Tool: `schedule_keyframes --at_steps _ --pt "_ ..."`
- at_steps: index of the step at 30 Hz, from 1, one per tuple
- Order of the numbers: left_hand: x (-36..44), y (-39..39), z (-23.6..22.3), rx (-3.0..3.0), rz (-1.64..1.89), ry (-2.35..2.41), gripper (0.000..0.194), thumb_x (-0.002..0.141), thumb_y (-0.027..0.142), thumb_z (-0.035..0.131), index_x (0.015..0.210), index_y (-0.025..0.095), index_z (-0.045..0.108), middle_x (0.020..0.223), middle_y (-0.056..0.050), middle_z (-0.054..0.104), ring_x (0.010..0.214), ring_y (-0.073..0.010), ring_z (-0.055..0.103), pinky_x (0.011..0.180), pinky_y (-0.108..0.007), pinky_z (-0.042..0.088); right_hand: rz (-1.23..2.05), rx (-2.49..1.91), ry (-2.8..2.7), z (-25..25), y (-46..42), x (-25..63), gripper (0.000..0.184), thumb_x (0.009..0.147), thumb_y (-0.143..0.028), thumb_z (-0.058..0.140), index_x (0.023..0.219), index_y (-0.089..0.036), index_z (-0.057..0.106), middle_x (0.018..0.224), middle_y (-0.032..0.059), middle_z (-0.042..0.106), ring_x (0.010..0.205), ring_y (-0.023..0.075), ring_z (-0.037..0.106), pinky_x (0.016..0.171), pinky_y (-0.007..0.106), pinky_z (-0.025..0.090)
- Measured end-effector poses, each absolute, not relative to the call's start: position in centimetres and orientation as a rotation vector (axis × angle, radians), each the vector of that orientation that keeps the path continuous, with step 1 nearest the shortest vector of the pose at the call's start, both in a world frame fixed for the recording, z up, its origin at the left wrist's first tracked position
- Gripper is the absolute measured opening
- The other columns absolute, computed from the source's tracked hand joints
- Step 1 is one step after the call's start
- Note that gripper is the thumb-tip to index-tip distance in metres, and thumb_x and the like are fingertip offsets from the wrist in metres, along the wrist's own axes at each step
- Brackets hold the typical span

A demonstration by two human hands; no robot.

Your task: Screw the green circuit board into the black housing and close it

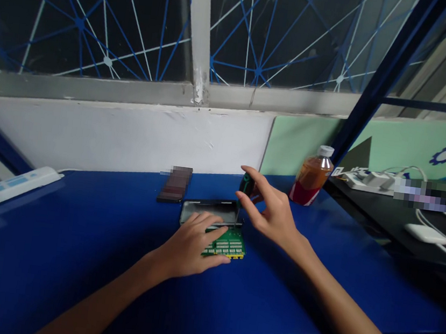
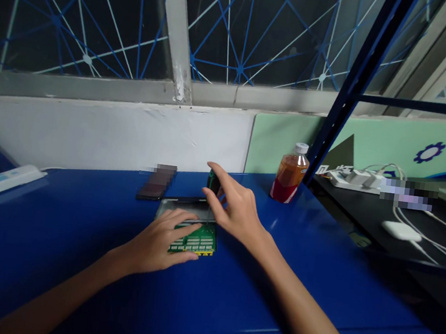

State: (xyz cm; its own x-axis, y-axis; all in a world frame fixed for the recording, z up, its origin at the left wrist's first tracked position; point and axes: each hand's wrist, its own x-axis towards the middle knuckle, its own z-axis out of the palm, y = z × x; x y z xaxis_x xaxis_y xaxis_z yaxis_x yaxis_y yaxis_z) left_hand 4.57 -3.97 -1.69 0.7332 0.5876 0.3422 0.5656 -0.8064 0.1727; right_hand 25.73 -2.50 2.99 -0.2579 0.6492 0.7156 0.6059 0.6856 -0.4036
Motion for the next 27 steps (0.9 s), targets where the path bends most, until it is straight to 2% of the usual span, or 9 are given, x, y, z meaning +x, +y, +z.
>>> schedule_keyframes --at_steps 8,14,19,24,27 --pt "4.55 -4.06 -1.65 2.882 0.589 0.956 0.046 0.083 0.047 0.06 0.121 0.022 0.056 0.122 -0.011 0.055 0.113 -0.0299 0.049 0.094 -0.05 0.041 -0.047 -0.971 -1.96 3.31 -2.47 26.1 0.049 0.087 -0.038 0.057 0.129 -0.017 0.047 0.078 0.0026 0.062 0.059 0.0128 0.055 0.059 0.029 0.048" --pt "4.63 -4.14 -1.43 2.868 0.602 0.961 0.048 0.083 0.046 0.061 0.123 0.022 0.055 0.122 -0.011 0.055 0.112 -0.0303 0.05 0.093 -0.051 0.042 0.104 -1.017 -1.995 3.37 -2.5 26.03 0.053 0.089 -0.033 0.05 0.138 -0.021 0.035 0.09 0.0034 0.062 0.06 0.013 0.057 0.059 0.029 0.049" --pt "4.51 -3.92 -1.85 2.869 0.622 0.95 0.046 0.083 0.046 0.061 0.122 0.022 0.056 0.123 -0.01 0.055 0.113 -0.03 0.05 0.094 -0.051 0.042 0.062 -1.038 -1.983 3.59 -2.48 26.33 0.053 0.084 -0.04 0.058 0.131 -0.019 0.045 0.075 0.0007 0.059 0.06 0.0142 0.055 0.06 0.03 0.047" --pt "4.55 -3.92 -1.73 2.886 0.616 0.951 0.049 0.082 0.046 0.062 0.123 0.019 0.055 0.122 -0.012 0.055 0.112 -0.0299 0.05 0.094 -0.05 0.042 0.166 -1.057 -1.997 3.78 -2.45 26.5 0.055 0.086 -0.037 0.055 0.135 -0.02 0.039 0.07 -0.0013 0.057 0.057 0.0139 0.052 0.058 0.03 0.046" --pt "4.58 -3.98 -1.65 2.892 0.616 0.948 0.048 0.083 0.046 0.061 0.123 0.02 0.055 0.122 -0.012 0.056 0.112 -0.0299 0.05 0.093 -0.05 0.043 0.151 -1.066 -1.988 3.9 -2.47 26.43 0.054 0.084 -0.04 0.057 0.131 -0.018 0.043 0.066 -0.002 0.054 0.056 0.0143 0.052 0.057 0.03 0.045"
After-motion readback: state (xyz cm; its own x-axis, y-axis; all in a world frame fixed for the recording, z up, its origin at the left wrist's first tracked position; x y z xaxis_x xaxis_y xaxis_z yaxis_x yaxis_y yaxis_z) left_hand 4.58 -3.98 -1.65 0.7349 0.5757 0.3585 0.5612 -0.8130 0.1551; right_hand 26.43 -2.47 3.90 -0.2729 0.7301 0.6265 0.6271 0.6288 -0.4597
